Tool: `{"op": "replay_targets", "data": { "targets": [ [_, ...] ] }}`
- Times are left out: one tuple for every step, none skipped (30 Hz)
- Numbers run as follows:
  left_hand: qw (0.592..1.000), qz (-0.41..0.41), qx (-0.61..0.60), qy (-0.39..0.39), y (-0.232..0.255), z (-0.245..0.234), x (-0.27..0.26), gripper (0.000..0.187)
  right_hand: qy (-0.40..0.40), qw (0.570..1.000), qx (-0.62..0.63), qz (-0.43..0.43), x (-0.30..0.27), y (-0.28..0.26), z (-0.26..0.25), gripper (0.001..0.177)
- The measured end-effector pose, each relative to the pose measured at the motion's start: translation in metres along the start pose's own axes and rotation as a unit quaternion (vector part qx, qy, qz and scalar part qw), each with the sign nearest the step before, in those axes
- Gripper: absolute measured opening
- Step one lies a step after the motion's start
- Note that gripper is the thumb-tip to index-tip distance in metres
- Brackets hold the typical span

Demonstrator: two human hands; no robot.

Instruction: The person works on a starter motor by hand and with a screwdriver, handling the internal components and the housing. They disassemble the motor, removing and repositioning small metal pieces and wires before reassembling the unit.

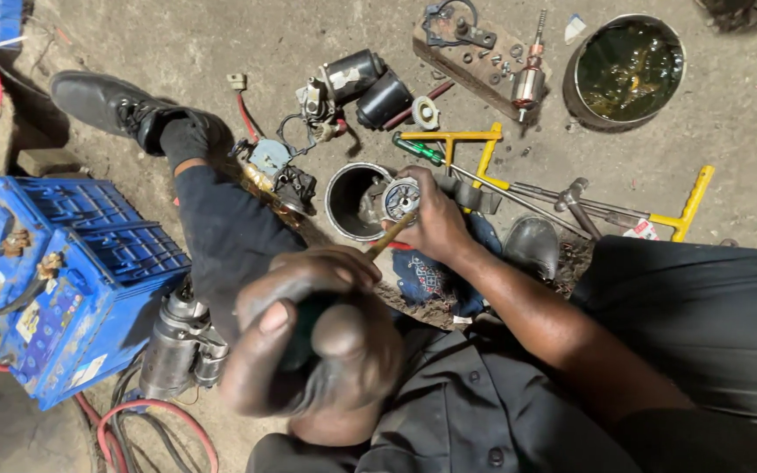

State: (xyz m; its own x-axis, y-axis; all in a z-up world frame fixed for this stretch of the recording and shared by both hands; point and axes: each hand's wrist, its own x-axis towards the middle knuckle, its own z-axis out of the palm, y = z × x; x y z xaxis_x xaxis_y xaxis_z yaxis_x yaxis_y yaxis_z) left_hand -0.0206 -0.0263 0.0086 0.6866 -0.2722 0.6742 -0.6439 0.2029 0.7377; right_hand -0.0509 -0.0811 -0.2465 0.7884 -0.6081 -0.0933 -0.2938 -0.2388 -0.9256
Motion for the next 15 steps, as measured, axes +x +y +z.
{"op": "replay_targets", "data": {
  "targets": [
    [1.000, -0.008, -0.023, 0.004, -0.003, -0.003, -0.003, 0.037, 0.009, 1.000, -0.008, -0.018, 0.000, 0.000, 0.001, 0.088],
    [0.999, -0.019, -0.050, 0.007, -0.005, -0.005, -0.006, 0.038, 0.020, 0.999, -0.017, -0.031, -0.002, 0.002, 0.000, 0.088],
    [0.998, -0.021, -0.052, 0.006, -0.012, -0.008, -0.005, 0.038, 0.021, 0.999, -0.018, -0.029, -0.001, -0.001, -0.003, 0.088],
    [0.993, -0.017, -0.119, -0.017, -0.018, -0.012, -0.006, 0.041, 0.004, 1.000, -0.013, 0.007, -0.001, -0.003, -0.006, 0.087],
    [0.982, -0.011, -0.186, -0.040, -0.024, -0.016, -0.006, 0.043, -0.012, 0.999, -0.007, 0.043, -0.002, -0.006, -0.009, 0.087],
    [0.982, -0.010, -0.185, -0.039, -0.020, -0.014, -0.003, 0.043, -0.013, 0.999, -0.007, 0.041, -0.001, -0.002, -0.006, 0.087],
    [0.982, -0.012, -0.179, -0.054, -0.016, -0.013, -0.001, 0.043, 0.007, 1.000, -0.012, -0.003, -0.001, 0.001, -0.004, 0.088],
    [0.982, -0.015, -0.173, -0.069, -0.012, -0.012, 0.001, 0.042, 0.027, 0.998, -0.018, -0.045, -0.001, 0.004, -0.002, 0.089],
    [0.983, -0.014, -0.172, -0.069, -0.007, -0.017, 0.001, 0.042, 0.027, 0.998, -0.017, -0.046, -0.002, 0.003, -0.002, 0.089],
    [0.987, -0.040, -0.139, -0.072, -0.003, -0.022, 0.001, 0.037, 0.032, 0.999, -0.016, -0.033, -0.002, 0.001, -0.002, 0.089],
    [0.990, -0.065, -0.105, -0.074, 0.000, -0.026, 0.001, 0.033, 0.037, 0.999, -0.015, -0.020, -0.001, 0.001, -0.002, 0.088],
    [0.989, -0.068, -0.105, -0.076, 0.003, -0.032, 0.002, 0.033, 0.037, 0.999, -0.014, -0.016, -0.002, 0.001, -0.002, 0.088],
    [0.983, -0.104, -0.111, -0.102, 0.005, -0.039, 0.003, 0.029, 0.029, 1.000, -0.010, 0.000, -0.002, 0.001, 0.000, 0.089],
    [0.975, -0.139, -0.116, -0.126, 0.008, -0.045, 0.003, 0.024, 0.020, 1.000, -0.006, 0.014, -0.002, 0.002, 0.001, 0.090],
    [0.975, -0.141, -0.115, -0.126, 0.011, -0.049, 0.005, 0.024, 0.018, 1.000, -0.005, 0.016, -0.003, 0.002, 0.002, 0.090]
  ]
}}
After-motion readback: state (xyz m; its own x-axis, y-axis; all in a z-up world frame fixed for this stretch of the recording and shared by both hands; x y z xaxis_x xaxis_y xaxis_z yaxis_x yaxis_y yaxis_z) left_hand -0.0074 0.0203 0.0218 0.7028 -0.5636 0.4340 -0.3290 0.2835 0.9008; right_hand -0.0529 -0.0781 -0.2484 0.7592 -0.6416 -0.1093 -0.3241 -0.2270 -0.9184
